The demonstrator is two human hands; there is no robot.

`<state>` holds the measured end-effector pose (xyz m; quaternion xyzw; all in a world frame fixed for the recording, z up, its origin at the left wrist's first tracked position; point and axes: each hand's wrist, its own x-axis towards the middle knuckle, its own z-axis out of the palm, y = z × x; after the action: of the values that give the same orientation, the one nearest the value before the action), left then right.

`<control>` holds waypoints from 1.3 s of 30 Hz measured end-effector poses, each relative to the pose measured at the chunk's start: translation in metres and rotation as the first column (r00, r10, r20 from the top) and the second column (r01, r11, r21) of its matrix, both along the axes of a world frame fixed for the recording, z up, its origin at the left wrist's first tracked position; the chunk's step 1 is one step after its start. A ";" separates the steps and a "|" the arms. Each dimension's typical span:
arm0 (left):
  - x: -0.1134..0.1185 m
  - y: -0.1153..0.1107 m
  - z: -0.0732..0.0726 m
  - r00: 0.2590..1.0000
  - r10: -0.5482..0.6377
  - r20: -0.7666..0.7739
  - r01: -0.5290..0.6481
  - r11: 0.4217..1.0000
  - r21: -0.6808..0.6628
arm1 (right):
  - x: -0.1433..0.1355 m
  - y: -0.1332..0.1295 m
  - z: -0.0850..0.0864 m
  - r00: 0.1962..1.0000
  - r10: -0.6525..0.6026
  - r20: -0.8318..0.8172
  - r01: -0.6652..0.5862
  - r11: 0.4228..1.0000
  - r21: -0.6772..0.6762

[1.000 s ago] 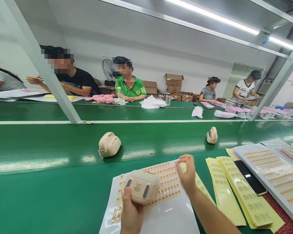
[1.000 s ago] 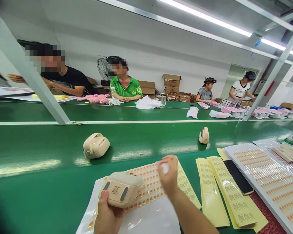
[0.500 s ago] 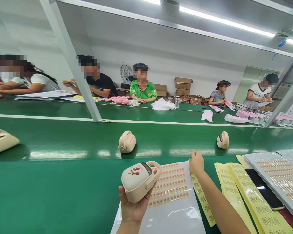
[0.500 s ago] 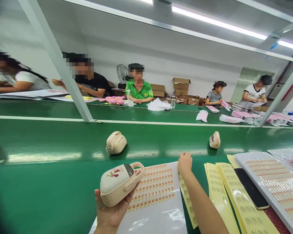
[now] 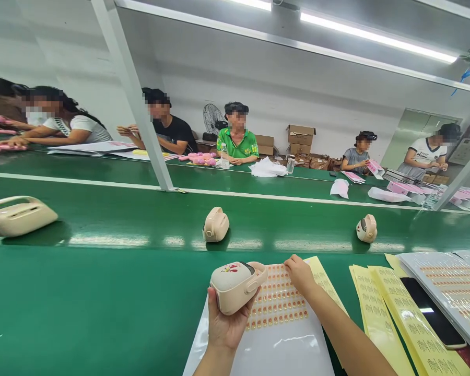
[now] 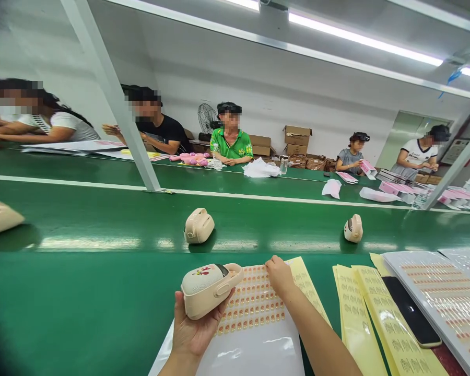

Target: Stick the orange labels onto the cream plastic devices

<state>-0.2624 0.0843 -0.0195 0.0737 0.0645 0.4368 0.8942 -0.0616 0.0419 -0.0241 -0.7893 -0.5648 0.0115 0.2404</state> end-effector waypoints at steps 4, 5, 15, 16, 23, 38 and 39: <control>0.000 -0.002 0.000 1.000 0.006 -0.028 -0.005 0.999 0.038 | 0.003 0.000 0.002 0.993 -0.031 -0.115 0.036 0.999 0.034; 0.001 -0.002 0.000 0.999 0.009 -0.031 -0.008 0.998 0.056 | 0.004 -0.001 0.002 0.988 -0.036 -0.150 0.043 0.998 0.045; 0.004 -0.003 -0.006 0.999 -0.014 -0.034 0.013 0.999 -0.037 | -0.020 -0.011 0.023 0.884 -0.007 -0.468 0.143 0.956 0.257; 0.005 -0.004 -0.005 0.999 -0.018 -0.035 0.017 0.999 -0.039 | -0.031 -0.012 0.026 0.858 0.007 -0.514 0.155 0.950 0.272; 0.009 -0.013 0.001 1.000 0.002 -0.016 -0.004 0.993 -0.117 | -0.098 -0.014 0.032 0.398 0.256 -0.881 0.202 0.912 0.356; 0.017 -0.020 -0.010 0.932 -0.104 0.346 0.025 0.974 0.227 | -0.105 -0.015 0.019 0.347 0.216 -0.913 0.342 0.877 0.337; 0.017 -0.020 -0.011 0.926 -0.121 0.359 0.031 0.968 0.248 | -0.106 -0.015 0.020 0.354 0.208 -0.912 0.362 0.868 0.338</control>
<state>-0.2455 0.0641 -0.0302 0.0988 -0.1613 0.4121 0.8913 -0.1681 0.0270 -0.0041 -0.5792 -0.2702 0.3020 0.7074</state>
